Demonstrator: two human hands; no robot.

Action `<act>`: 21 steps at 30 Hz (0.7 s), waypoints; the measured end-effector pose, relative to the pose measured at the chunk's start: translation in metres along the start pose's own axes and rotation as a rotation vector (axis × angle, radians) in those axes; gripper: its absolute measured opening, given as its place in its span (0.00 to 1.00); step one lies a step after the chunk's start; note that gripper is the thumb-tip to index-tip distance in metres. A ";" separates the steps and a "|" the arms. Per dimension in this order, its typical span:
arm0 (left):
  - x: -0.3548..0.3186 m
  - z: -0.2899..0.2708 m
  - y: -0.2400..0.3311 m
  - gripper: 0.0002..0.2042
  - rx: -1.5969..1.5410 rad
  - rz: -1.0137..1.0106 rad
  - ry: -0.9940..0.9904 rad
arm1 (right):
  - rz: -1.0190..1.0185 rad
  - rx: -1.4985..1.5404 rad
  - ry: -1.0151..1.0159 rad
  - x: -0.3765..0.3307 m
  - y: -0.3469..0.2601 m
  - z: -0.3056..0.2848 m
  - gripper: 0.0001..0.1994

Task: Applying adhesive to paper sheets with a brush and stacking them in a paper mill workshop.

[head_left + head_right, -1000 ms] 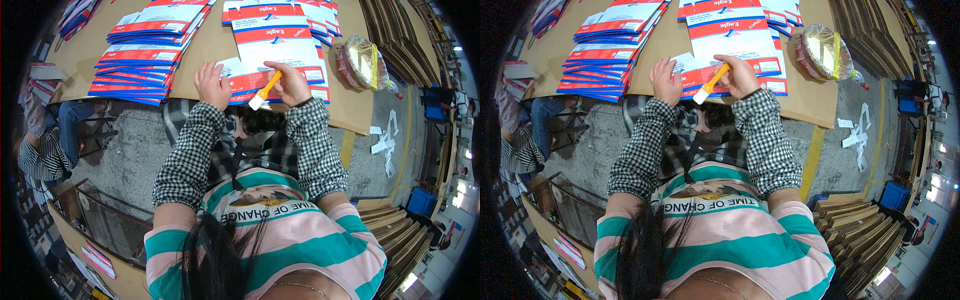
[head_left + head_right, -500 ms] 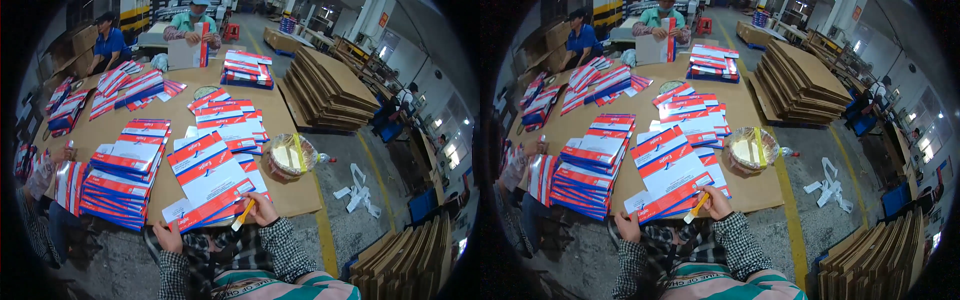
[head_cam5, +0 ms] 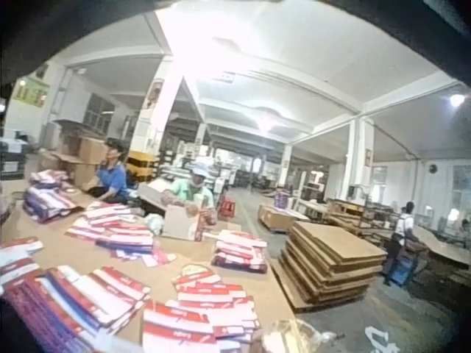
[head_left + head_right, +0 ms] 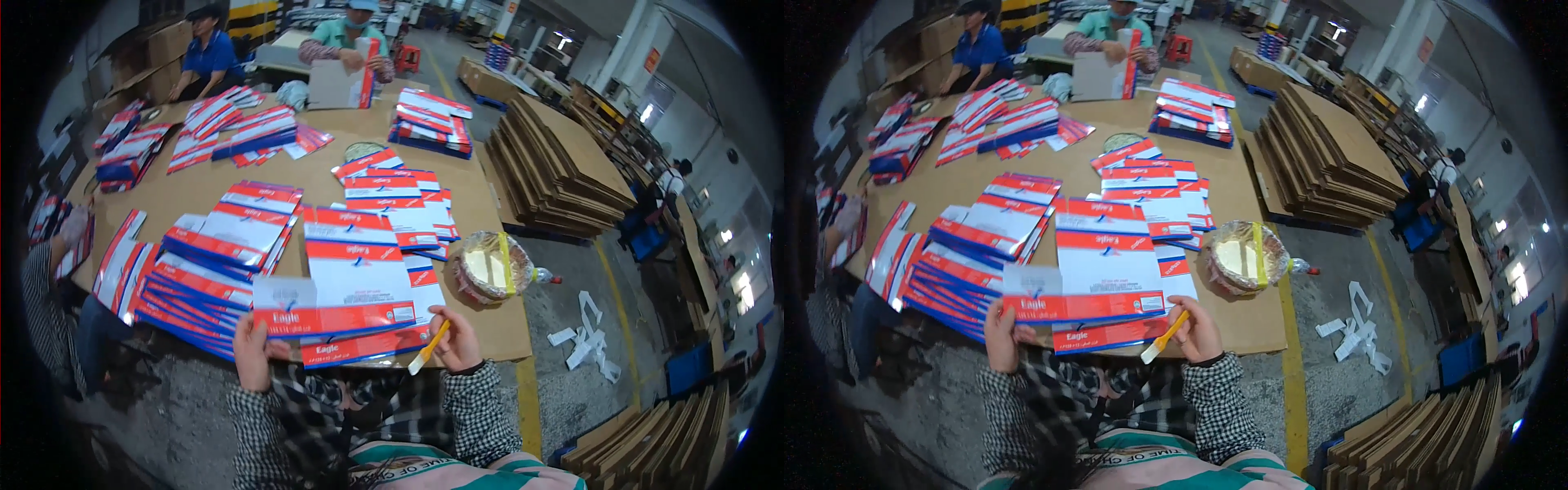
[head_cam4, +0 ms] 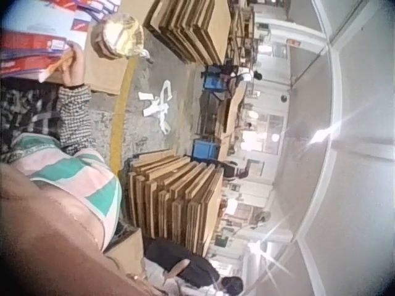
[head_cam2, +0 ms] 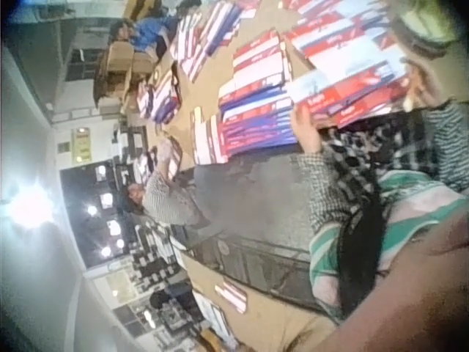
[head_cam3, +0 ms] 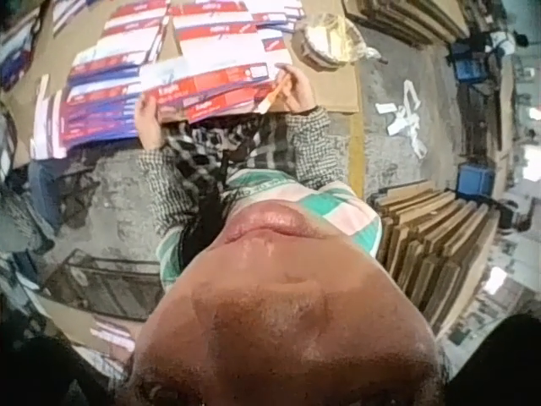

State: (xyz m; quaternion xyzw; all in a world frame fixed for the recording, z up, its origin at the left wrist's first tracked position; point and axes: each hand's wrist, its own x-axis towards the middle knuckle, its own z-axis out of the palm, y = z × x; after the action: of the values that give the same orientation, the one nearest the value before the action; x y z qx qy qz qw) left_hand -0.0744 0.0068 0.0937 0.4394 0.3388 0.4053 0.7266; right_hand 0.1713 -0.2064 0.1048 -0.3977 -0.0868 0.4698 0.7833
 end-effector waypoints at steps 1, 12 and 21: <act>0.010 -0.004 0.008 0.14 -0.012 0.037 0.005 | -0.043 0.006 -0.004 0.001 -0.002 0.004 0.15; 0.175 -0.088 0.119 0.11 -0.223 0.473 0.462 | -0.075 -0.075 0.092 0.014 -0.003 0.009 0.13; 0.245 -0.159 0.105 0.17 0.276 0.136 0.864 | -0.036 -0.167 0.117 0.025 0.009 0.021 0.14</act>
State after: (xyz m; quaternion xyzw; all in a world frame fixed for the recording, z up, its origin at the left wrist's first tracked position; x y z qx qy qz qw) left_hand -0.1313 0.3118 0.0953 0.3440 0.6319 0.5491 0.4254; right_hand 0.1688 -0.1725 0.1066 -0.4868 -0.0869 0.4228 0.7594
